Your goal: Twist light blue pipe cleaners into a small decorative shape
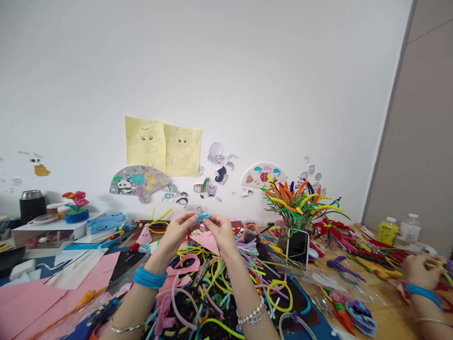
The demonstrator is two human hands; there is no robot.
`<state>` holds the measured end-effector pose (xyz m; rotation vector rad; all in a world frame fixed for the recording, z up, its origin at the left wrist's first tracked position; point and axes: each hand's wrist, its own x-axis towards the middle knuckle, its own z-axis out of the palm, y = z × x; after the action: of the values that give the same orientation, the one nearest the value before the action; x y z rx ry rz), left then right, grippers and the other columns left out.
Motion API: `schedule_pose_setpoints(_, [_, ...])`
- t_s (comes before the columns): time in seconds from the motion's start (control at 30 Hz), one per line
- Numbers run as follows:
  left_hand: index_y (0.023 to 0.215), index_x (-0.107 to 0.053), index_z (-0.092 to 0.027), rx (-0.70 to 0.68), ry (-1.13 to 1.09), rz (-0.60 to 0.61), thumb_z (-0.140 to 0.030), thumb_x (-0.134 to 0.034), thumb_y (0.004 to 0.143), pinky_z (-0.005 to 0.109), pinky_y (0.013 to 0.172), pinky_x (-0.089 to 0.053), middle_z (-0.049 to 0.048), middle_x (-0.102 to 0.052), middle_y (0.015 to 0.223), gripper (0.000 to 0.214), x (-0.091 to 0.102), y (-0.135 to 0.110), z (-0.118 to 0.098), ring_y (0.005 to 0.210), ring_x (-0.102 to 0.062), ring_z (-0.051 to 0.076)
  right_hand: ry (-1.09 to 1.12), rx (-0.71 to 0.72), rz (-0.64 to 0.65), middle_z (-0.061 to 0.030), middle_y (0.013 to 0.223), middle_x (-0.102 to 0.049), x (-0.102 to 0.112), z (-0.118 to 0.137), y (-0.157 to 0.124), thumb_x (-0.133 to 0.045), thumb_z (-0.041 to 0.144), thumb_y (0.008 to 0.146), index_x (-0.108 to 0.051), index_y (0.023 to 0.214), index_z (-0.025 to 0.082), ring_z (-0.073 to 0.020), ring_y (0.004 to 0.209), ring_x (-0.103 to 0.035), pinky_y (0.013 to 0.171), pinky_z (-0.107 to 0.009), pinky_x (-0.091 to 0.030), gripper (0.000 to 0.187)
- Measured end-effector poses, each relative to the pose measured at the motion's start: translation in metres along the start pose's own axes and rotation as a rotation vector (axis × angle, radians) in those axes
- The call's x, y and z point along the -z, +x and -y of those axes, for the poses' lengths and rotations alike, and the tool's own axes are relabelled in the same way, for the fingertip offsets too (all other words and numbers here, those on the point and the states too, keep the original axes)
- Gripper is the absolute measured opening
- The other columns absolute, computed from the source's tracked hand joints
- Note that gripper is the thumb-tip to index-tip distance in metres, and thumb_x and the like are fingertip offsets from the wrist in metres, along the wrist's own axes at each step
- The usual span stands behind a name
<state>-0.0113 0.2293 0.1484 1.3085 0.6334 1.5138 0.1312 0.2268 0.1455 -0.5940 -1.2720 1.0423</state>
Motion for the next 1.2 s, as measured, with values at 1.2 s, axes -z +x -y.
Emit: schedule_pose_setpoints(1.2, [0.085, -0.068, -0.016, -0.018, 0.087, 0.106, -0.031, -0.078, 0.066, 0.022, 0.06, -0.039, -0.0005, -0.062, 0.071, 0.026, 0.007, -0.003, -0.013, 0.062, -0.052, 0.01, -0.153, 0.183, 0.155, -0.0018, 0.076, -0.063, 0.014, 0.009, -0.002, -0.068, 0.028, 0.076, -0.075, 0.085, 0.021, -0.0148, 0.072, -0.055, 0.067, -0.027, -0.043, 0.013])
